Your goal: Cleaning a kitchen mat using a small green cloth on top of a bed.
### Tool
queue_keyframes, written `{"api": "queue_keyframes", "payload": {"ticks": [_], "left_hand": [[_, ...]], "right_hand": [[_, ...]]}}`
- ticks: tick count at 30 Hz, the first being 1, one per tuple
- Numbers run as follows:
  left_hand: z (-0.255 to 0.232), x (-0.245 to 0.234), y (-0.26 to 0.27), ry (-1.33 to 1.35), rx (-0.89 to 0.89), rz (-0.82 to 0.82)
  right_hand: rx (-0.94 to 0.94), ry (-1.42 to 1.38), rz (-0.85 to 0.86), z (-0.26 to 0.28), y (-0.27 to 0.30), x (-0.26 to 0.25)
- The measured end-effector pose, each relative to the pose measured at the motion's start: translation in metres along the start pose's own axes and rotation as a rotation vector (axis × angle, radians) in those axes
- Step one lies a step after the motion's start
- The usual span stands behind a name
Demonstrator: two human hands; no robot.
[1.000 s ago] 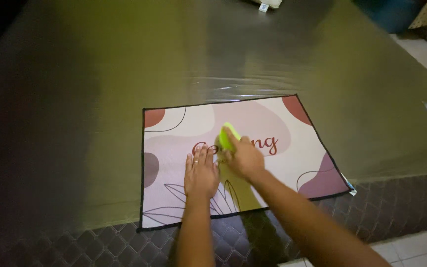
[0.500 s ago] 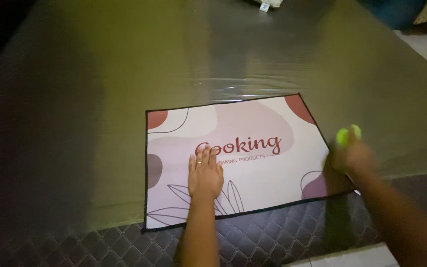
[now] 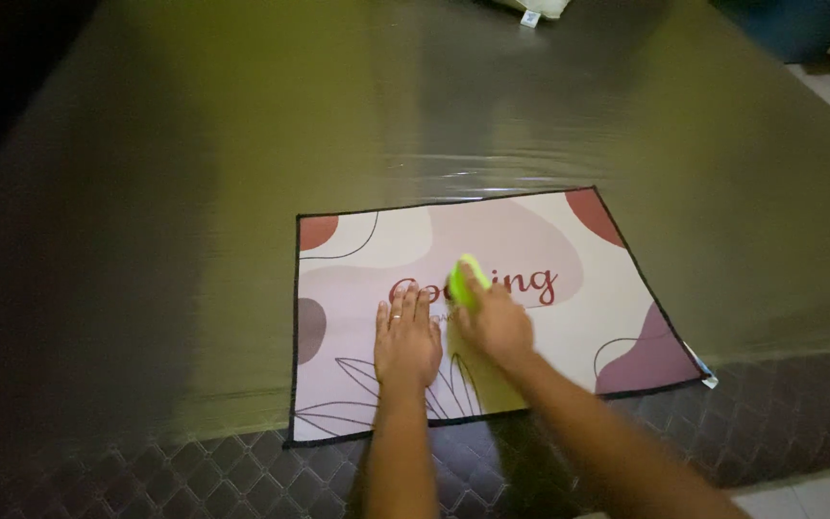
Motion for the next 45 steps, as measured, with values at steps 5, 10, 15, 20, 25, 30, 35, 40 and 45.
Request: {"api": "queue_keyframes", "payload": {"ticks": [5,10,15,20,25,30,35,40,45], "left_hand": [[-0.001,0.008,0.002,0.032,0.04,-0.112],[-0.004,0.002,0.008,0.014,0.029,-0.078],[0.004,0.021,0.0,0.046,0.078,-0.213],[-0.011,0.001,-0.001,0.06,0.053,-0.213],[-0.031,-0.024,-0.014,0.128,-0.048,-0.054],[-0.02,0.005,-0.014,0.176,-0.046,-0.005],[0.0,0.023,0.012,0.065,0.116,-0.157],[-0.002,0.019,0.017,0.045,0.119,-0.112],[0.002,0.037,0.008,-0.004,0.102,-0.1]], "right_hand": [[0.119,0.069,-0.098,-0.088,-0.007,-0.042],[-0.008,0.309,-0.338,-0.279,-0.024,-0.019],[-0.024,0.214,-0.324,-0.226,-0.018,-0.025],[-0.043,0.146,-0.298,-0.175,-0.01,-0.031],[-0.083,0.064,-0.3,-0.08,-0.018,-0.008],[-0.025,0.014,0.008,0.008,0.018,-0.021],[0.007,0.02,-0.038,-0.054,0.005,-0.032],[0.298,0.107,0.031,-0.079,-0.001,-0.061],[0.221,-0.025,-0.111,-0.037,0.01,-0.051]]}}
Point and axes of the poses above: each hand's wrist, its own y-axis away from the middle knuckle, its own x-axis out of the palm, z = x × y, the point moved 1 cm from there along -y, towards the middle knuckle, and after that the axes turned 1 degree about y, right-handed, at the moved point
